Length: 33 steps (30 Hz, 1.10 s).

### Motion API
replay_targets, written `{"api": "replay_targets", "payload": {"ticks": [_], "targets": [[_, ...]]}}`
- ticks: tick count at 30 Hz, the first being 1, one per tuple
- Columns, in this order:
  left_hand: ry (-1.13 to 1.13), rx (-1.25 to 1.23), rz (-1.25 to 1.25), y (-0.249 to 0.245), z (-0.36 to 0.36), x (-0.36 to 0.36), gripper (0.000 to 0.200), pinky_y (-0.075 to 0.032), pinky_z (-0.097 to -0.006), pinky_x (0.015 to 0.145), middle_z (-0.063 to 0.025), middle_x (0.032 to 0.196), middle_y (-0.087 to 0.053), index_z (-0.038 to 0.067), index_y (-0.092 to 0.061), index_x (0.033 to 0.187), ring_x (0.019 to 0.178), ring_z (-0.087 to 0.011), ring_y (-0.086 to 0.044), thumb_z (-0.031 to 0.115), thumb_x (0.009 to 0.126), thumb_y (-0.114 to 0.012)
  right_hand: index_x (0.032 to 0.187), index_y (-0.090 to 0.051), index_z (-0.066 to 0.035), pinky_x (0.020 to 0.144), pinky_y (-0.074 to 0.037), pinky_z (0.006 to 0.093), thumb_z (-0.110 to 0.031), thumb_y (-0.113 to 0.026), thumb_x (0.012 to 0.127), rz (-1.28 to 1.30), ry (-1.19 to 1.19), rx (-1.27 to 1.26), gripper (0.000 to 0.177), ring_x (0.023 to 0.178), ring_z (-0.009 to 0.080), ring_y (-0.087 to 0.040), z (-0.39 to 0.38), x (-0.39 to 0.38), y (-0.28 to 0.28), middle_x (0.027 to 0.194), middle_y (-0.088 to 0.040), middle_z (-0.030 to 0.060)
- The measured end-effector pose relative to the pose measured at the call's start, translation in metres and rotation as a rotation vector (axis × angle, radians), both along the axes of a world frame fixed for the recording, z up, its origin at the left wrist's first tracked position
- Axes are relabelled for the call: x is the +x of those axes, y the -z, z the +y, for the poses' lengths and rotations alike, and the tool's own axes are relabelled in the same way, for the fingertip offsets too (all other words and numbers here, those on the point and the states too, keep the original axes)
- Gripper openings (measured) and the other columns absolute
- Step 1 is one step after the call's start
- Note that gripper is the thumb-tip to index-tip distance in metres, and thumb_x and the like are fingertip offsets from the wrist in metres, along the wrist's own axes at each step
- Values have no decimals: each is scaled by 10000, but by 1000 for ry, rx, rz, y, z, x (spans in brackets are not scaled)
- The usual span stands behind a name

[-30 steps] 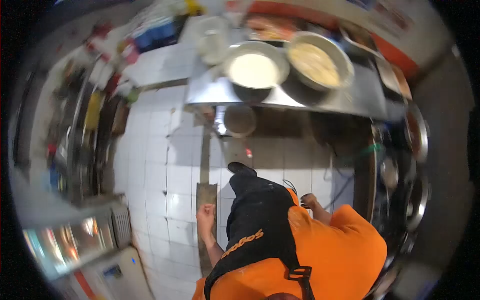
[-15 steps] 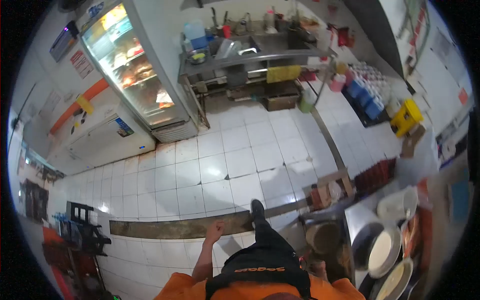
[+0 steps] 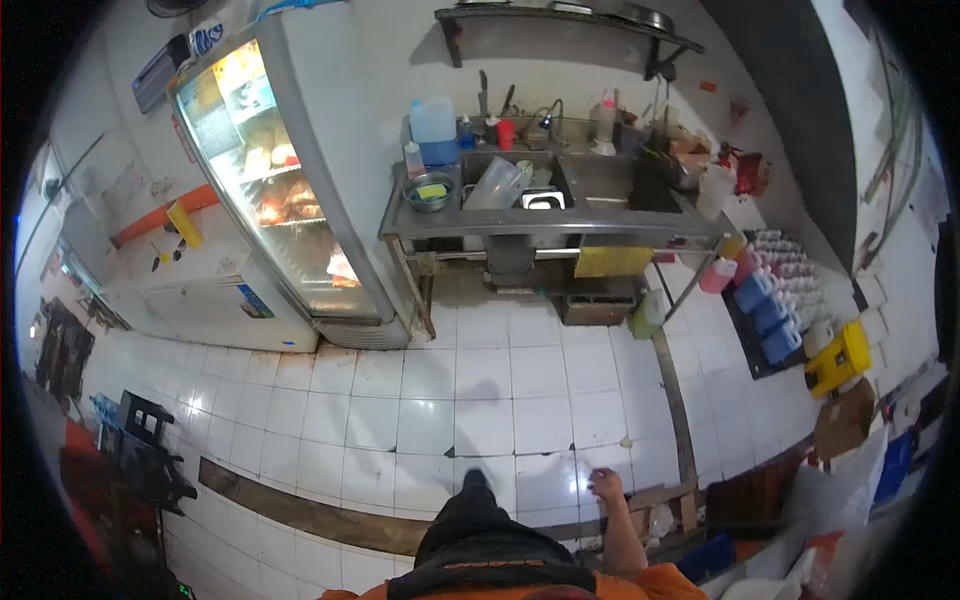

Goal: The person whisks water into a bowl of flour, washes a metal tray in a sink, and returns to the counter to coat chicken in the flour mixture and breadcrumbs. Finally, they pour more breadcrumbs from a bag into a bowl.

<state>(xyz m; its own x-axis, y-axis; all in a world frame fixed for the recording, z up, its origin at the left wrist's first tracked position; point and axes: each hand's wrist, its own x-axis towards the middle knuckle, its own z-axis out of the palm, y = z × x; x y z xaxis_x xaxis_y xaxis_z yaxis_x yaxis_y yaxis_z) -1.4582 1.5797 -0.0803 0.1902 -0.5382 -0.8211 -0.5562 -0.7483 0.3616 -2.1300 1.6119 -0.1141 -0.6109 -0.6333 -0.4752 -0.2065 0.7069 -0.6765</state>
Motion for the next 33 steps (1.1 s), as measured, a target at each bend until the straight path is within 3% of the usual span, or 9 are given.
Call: {"api": "replay_targets", "payload": {"ticks": [6, 13, 15, 23, 29, 30, 31, 32, 33], "targets": [[-108, -41, 92, 56, -95, -82, 157, -522, -343, 612, -92, 843, -718, 49, -717, 939, 699, -180, -658, 182, 856, -711, 1267, -626, -26, 671, -582, 314, -184, -637, 925, -270, -168, -194, 377, 816, 206, -731, -248, -12, -46, 997, -732, 123], [-370, -160, 440, 97, -281, -215, 100, -515, -320, 568, -61, 802, -717, 71, -722, 933, 661, -149, -647, 106, 840, -728, 1272, -619, -33, 688, -582, 314, -208, -608, 957, -382, -310, -97, 360, 865, 206, -729, -362, -76, -73, 1027, -722, 95], [-597, -160, 441, 86, -337, -233, 211, -541, -308, 620, -77, 829, -711, 33, -684, 1039, 717, -160, -672, 32, 830, -710, 1302, -595, -36, 635, -577, 316, -154, -677, 906, -618, -69, -278, 421, 832, 213, -736, -360, -116, -58, 1012, -724, 115], [-356, -134, 250, -17, -530, -357, 271, -572, -342, 696, -97, 921, -720, 16, -639, 1115, 842, -208, -724, 192, 914, -687, 1189, -619, -16, 618, -544, 297, -172, -559, 1015, -165, 640, -502, 242, 750, 175, -673, -452, -253, -112, 996, -698, 104], [-719, -115, 307, 6, -524, -414, 197, -563, -347, 611, -90, 933, -714, 78, -627, 1136, 800, -193, -702, 92, 940, -618, 1160, -637, -7, 646, -495, 263, -217, -557, 1027, 185, 399, -700, 261, 754, 130, -593, -646, -350, -155, 950, -669, 74], [-488, -85, 196, 4, -515, -427, 169, -535, -328, 588, -76, 920, -708, 90, -645, 1111, 804, -178, -689, 99, 945, -613, 1148, -643, 2, 664, -493, 260, -222, -571, 1025, 140, 361, -679, 265, 785, 124, -601, -680, -359, -167, 934, -675, 73], [-703, 7, 199, -2, -512, -458, 183, -526, -323, 615, -87, 949, -719, 70, -689, 1108, 823, -158, -671, 125, 950, -612, 1136, -650, 10, 681, -492, 256, -227, -585, 1023, 97, 324, -668, 271, 816, 118, -608, -716, -369, -173, 917, -681, 72], [-226, -15, -129, -18, -509, -469, 242, -534, -323, 698, -113, 1001, -730, 42, -716, 1135, 859, -179, -663, 154, 960, -592, 1137, -656, 15, 695, -483, 251, -251, -594, 1022, 86, 247, -701, 296, 816, 102, -597, -748, -377, -173, 906, -674, 55], [-408, -156, 84, 30, -472, -456, 286, -536, -330, 782, -139, 1043, -734, 20, -714, 1164, 903, -212, -673, 172, 959, -585, 1147, -658, 6, 716, -478, 247, -241, -596, 1025, 53, 122, -772, 283, 817, 96, -592, -782, -382, -181, 906, -670, 36]]}}
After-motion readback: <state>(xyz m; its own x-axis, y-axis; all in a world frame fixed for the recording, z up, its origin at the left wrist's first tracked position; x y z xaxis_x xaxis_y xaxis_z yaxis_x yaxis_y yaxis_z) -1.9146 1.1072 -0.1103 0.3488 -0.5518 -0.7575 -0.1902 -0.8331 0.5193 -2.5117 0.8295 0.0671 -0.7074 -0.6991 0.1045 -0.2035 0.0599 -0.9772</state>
